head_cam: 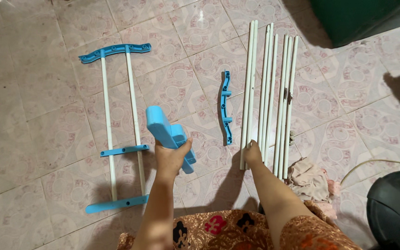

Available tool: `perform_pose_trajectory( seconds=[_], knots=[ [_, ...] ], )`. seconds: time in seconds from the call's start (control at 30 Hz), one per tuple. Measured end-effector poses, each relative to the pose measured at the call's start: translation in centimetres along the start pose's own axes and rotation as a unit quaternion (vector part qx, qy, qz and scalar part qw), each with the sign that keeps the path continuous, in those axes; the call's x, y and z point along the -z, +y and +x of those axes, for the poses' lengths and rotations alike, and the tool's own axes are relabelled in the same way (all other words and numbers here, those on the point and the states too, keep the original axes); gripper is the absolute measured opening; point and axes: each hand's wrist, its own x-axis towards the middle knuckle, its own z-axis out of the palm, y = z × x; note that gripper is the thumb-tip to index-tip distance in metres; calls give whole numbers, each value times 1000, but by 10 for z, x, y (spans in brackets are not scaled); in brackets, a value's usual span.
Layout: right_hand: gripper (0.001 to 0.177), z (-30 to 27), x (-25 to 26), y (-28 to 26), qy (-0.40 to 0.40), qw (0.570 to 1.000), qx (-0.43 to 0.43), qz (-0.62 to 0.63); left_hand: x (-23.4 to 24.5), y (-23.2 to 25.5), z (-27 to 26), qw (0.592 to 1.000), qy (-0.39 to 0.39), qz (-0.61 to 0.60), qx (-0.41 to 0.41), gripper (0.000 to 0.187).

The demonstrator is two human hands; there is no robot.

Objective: The person assembles a collapsible clothes drying rack by inserting white poles into blue plastic connectors and joining sections together. The person repeatedly connects and disconnects parts to form the frame, then reassembles them into a larger structure.

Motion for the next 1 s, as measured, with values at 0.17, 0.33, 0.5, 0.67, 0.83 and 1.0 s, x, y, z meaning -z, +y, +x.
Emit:
perform_pose_trajectory(
  seconds=[0.17,0.33,0.5,0.67,0.83,1.0],
  knots=[
    [48,0,-4,4,30,998,58,-4,-1,0,-1,1000,0,11,11,50],
    [53,-5,-2,2,10,999,1,-48,-3,2,-5,1000,-7,7,27,52],
    [51,-32,-14,1,110,993,-16,-50,-4,0,-16,999,-28,-12,-44,55],
    [42,-158,-92,-23,172,973,55,-144,-4,-1,-28,999,-33,-17,-24,54],
    [51,-344,-125,-20,-160,977,103,-93,-6,11,-35,997,-31,-25,-72,55],
    [24,-244,-121,-50,-4,949,290,125,0,28,-50,994,-39,-41,-91,54]
  ],
)
